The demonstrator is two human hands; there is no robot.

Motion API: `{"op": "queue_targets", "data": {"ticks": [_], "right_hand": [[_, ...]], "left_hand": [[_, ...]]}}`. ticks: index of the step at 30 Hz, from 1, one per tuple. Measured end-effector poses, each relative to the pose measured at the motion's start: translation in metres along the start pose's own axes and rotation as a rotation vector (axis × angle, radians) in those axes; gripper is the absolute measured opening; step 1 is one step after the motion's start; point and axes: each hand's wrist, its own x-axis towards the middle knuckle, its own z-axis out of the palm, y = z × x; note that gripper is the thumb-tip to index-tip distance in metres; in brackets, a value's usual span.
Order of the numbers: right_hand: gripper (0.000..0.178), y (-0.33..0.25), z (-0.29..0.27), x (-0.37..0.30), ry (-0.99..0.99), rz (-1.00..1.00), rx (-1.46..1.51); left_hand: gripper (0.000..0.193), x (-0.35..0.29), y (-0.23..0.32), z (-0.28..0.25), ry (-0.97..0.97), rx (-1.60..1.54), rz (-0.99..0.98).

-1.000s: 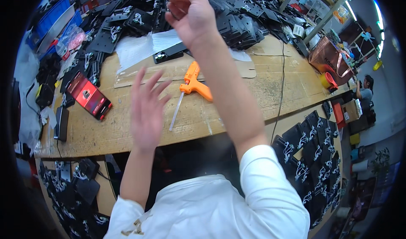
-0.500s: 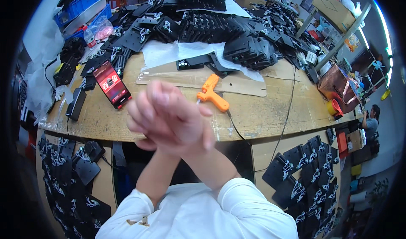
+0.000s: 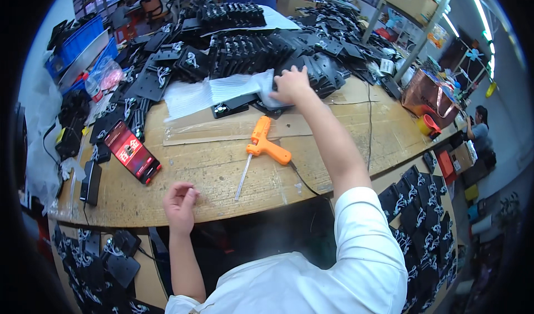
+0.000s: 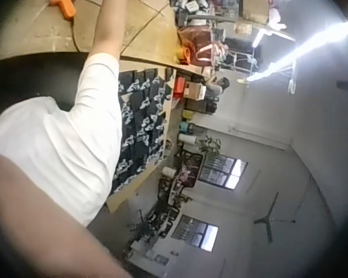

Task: The person uses a hot glue gun to secure wires and components onto the back of black plastic casings. They repeatedly pick up the casing, apply glue to specific points, and press the wires down to ensure they are fixed in place. The person handles multiple similar units on the workbench, moving them aside after gluing.

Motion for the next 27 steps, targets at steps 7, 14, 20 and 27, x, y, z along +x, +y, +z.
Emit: {"op": "queue_targets", "data": {"ticks": [7,14,20,27], "right_hand": [[0.026,0.032,0.008,-0.03,0.497,-0.028,0.095],[0.029,-0.05,-0.069,-0.101,0.678,0.001,1.853],[0.02,-0.115,-0.074,-0.154,0.311,-0.445,1.454],[0.04,-0.084,-0.017,-0.184,0.42,-0.058,0.715]], "left_hand": [[0.009,-0.007,-0.002,-0.007,-0.096,-0.174,0.027],[0.057,0.015,0.012,-0.001,-0.12,-0.373,0.063],[0.046,-0.002,0.006,-0.003,0.001,-0.219,0.009],[0.022,0.012,0.019,-0.009,0.197,0.229,0.105]]}}
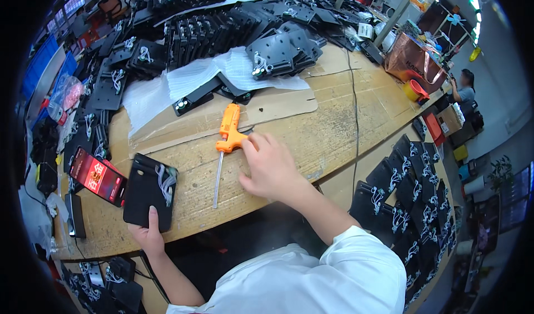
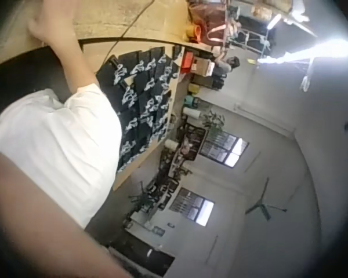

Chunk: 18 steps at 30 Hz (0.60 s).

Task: The person uses a hot glue gun to secure wires and components onto the back of black plastic casings. They repeatedly pick up the casing, apply glue to specific points, and press the wires down to ensure they are fixed in place. The person handles multiple similar units on the workbench, moving them aside after gluing.

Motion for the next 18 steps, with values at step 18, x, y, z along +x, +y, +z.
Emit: {"op": "queue_targets", "data": {"ticks": [18], "right_hand": [[0.039,0.015,0.037,0.045,-0.309,-0.03,-0.415]], "left_hand": [[0.003,0.007,-0.008,-0.016,-0.126,0.214,0.052]]}}
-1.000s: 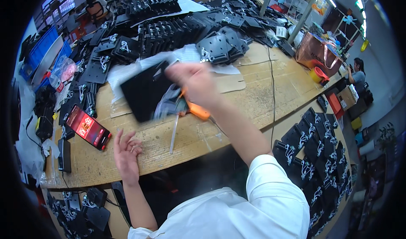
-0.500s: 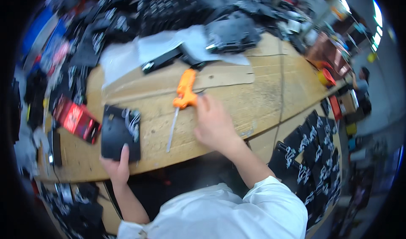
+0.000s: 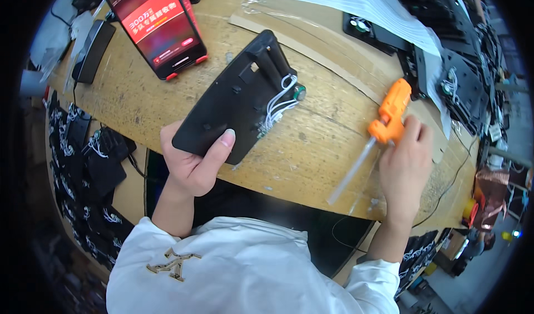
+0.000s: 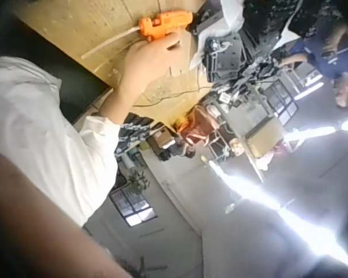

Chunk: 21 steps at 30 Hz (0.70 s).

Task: The person uses a hot glue gun to secure wires and components onto the back of black plastic casings. They repeatedly pick up the casing, apply glue to specific points, and press the wires down to ensure they are fixed in place. The person handles multiple similar units on the workbench, moving them aside after gluing.

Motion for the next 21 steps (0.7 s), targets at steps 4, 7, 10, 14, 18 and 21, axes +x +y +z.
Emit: {"op": "queue_targets", "data": {"ticks": [4,7,10,14,18,21], "right_hand": [[0.033,-0.001,-0.01,-0.021,-0.092,0.403,1.01],[0.045,-0.019,-0.018,-0.005,-0.41,0.074,1.87],[0.046,-0.024,-0.003,0.004,-0.654,-0.068,1.953],[0.058,-0.036,0.008,0.008,-0.479,-0.164,1.788],[0.065,-0.039,0.021,-0.004,-0.236,-0.222,1.691],[0.061,-0.031,0.029,-0.007,-0.333,-0.279,1.72]], "left_hand": [[0.005,-0.007,-0.011,0.0,0.194,-0.126,0.053],[0.006,-0.007,-0.006,0.004,0.29,-0.145,0.0],[0.007,-0.006,-0.008,0.001,0.228,-0.022,0.044],[0.01,-0.006,-0.004,0.005,0.277,-0.016,0.019],[0.018,-0.007,-0.006,0.0,0.219,0.031,0.049],[0.036,0.0,-0.003,-0.003,0.224,-0.015,-0.043]]}}
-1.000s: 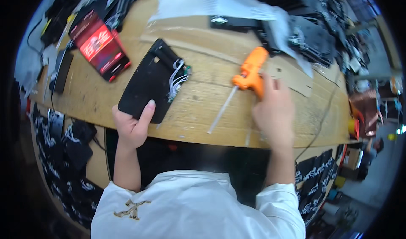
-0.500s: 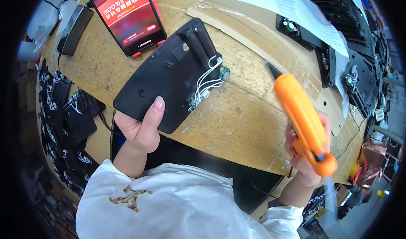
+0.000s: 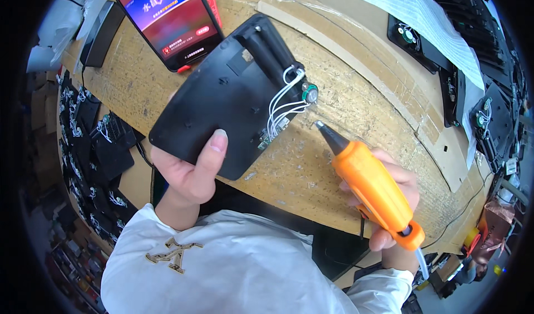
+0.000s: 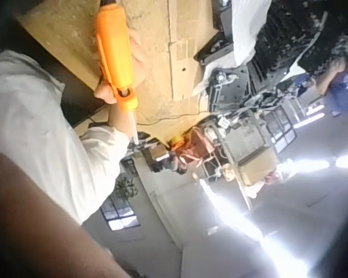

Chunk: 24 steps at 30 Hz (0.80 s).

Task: The person uses a hot glue gun to secure wires and components onto the back of black plastic casings. They repeatedly pick up the casing, apply glue to specific points, and press the wires down to ensure they are fixed in place. The person handles multiple similar units on the workbench, moving them aside after gluing.

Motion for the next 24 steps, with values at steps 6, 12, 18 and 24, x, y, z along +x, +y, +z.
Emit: {"op": "queue_targets", "data": {"ticks": [6,12,18,24], "right_hand": [[0.057,0.013,-0.011,0.001,-0.01,0.021,0.075],[0.068,0.007,-0.012,0.002,-0.177,-0.104,-0.116],[0.079,-0.011,0.007,0.016,-0.329,-0.218,-0.544],[0.073,-0.017,0.018,0.026,-0.306,-0.164,-0.64]], "left_hand": [[0.054,0.029,-0.004,-0.009,-0.055,-0.25,-0.248],[0.026,0.019,-0.005,0.0,0.05,0.038,0.082],[0.022,0.01,-0.012,0.001,0.056,0.283,0.298],[0.024,0.005,-0.011,0.004,0.037,0.359,0.37]]}}
